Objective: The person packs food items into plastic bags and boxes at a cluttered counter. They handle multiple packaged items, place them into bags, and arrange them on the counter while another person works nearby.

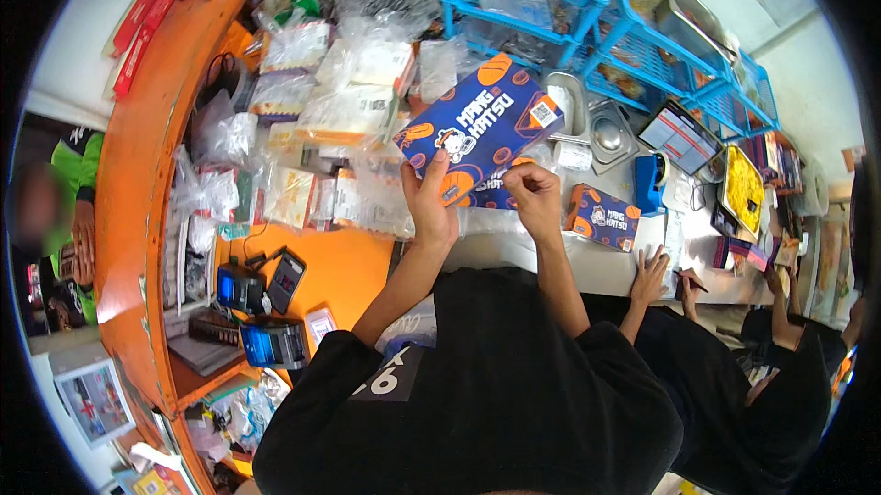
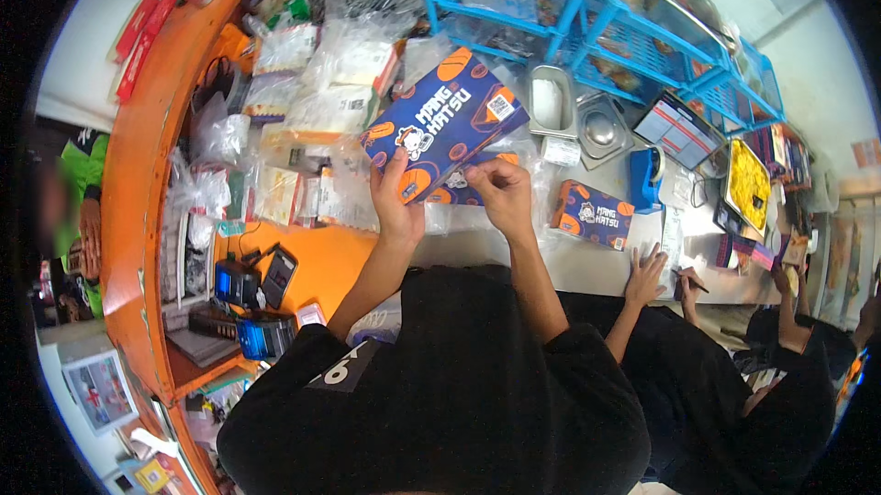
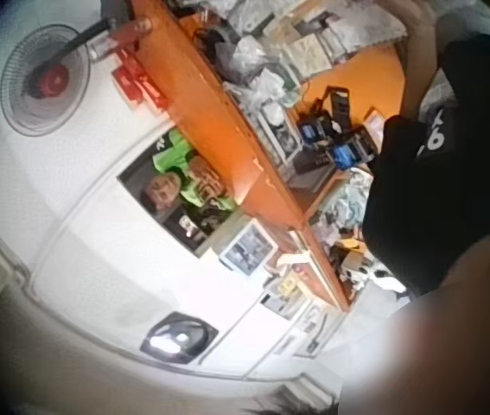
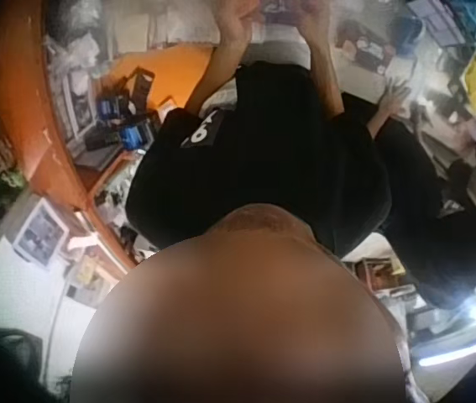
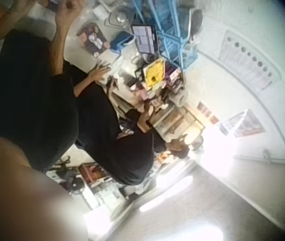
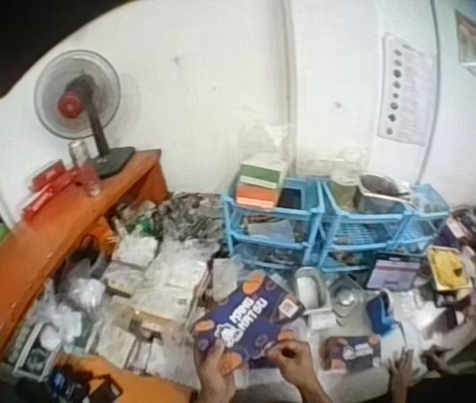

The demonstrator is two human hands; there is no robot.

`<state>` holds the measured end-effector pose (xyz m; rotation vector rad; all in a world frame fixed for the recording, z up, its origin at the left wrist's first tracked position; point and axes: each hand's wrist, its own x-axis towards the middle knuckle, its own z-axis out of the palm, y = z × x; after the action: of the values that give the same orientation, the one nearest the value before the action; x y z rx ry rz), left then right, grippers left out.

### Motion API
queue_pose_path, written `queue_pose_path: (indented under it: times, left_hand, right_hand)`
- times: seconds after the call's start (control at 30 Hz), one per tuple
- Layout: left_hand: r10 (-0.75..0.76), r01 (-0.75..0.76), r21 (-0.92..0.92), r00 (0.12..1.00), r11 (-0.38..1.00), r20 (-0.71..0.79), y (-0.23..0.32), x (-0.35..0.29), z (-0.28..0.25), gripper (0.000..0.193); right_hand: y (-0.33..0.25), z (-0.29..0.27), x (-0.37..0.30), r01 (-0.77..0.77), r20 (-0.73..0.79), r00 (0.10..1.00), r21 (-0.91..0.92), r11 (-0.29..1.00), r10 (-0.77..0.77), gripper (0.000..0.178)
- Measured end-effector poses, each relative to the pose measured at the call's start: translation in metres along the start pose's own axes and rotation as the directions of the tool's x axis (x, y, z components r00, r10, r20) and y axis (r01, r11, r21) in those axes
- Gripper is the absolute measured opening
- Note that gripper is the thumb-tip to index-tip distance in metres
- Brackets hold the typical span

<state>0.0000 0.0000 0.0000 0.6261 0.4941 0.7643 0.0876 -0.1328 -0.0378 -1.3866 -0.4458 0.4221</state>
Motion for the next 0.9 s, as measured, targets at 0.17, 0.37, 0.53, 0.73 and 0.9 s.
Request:
queue_pose_path:
  times: [0.17, 0.37, 0.53, 0.73, 0.9]
  left_hand:
    - [0.101, -0.1, 0.034, 0.994, 0.994, -0.048, 0.014, 0.02, -0.012, 0.043]
    - [0.124, -0.112, 0.077, 0.979, 0.991, -0.161, 0.013, 0.022, -0.028, 0.043]
    - [0.125, -0.118, 0.058, 0.984, 0.991, -0.13, 0.011, 0.014, -0.031, 0.043]
    - [0.075, -0.074, 0.015, 0.995, 0.997, -0.073, 0.018, 0.006, -0.027, 0.041]
    - [-0.245, 0.249, -0.119, 0.968, 0.961, 0.051, 0.032, 0.007, -0.034, 0.039]
  right_hand:
    - [-0.019, 0.019, 0.007, 0.119, 0.069, 0.99, 0.005, 0.993, -0.119, 0.01]
    - [-0.066, 0.024, -0.012, 0.159, 0.134, 0.977, 0.051, 0.986, -0.164, 0.01]
    - [-0.043, 0.036, 0.004, 0.085, 0.115, 0.989, 0.051, 0.995, -0.09, 0.011]
    - [-0.025, 0.046, 0.02, -0.064, -0.003, 0.998, -0.229, 0.971, 0.065, 0.016]
    - [-0.025, 0.044, 0.018, 0.035, 0.11, 0.994, -0.068, 0.997, -0.027, 0.022]
